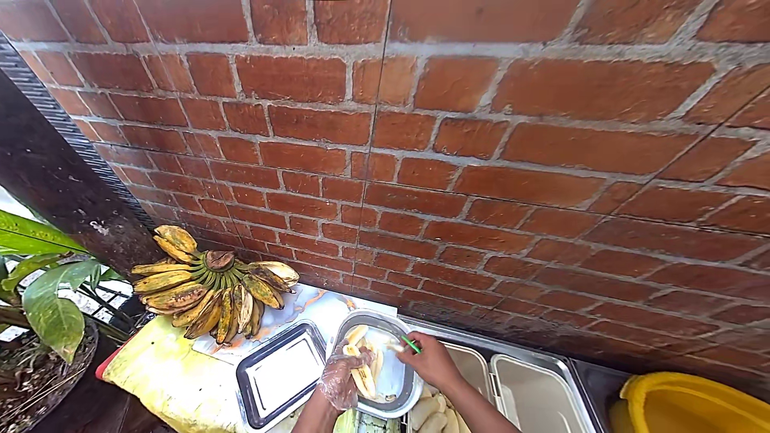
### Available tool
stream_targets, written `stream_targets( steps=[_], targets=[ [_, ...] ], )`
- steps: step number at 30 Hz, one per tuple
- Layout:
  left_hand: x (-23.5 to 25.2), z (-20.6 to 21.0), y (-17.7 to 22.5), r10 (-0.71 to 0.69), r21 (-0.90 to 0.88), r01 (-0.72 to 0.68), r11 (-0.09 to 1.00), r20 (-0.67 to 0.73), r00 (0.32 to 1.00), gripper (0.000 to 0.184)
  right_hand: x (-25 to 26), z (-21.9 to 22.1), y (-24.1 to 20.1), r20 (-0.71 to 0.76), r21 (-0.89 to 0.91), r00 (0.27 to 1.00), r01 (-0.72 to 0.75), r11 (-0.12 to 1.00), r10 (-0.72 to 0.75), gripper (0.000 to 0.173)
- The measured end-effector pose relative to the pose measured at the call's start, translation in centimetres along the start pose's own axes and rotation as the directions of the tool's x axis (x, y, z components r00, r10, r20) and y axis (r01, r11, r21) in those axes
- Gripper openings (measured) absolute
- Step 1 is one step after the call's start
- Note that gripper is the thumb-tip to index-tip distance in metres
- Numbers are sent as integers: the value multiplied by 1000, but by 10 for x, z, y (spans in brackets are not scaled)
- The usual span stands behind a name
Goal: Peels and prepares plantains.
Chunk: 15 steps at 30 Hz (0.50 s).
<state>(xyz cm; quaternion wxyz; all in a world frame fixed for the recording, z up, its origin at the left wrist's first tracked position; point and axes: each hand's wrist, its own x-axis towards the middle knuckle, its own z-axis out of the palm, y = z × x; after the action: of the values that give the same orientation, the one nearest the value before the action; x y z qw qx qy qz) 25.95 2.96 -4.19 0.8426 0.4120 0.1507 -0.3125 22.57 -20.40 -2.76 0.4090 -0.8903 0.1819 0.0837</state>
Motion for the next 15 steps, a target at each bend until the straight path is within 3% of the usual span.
stream_targets(
  steps=[2,5,10,15],
  targets=[
    [0,2,-1,36,-4,-36,999,-13,999,74,-11,-4,4,60,-28,998,4,1000,-2,48],
    [9,3,-3,91,6,-91,996,-42,995,79,-24,-30,3,17,-3,1000,25,1000,-25,47],
    [26,25,-7,185,402,-132,906,-97,978,58,-46,-115,-32,-145,34,982,129,991,-123,35],
    [37,52,-15,237,591,-160,791,-53,970,53,-78,-211,-89,-165,-226,928,295,928,-335,30]
  ],
)
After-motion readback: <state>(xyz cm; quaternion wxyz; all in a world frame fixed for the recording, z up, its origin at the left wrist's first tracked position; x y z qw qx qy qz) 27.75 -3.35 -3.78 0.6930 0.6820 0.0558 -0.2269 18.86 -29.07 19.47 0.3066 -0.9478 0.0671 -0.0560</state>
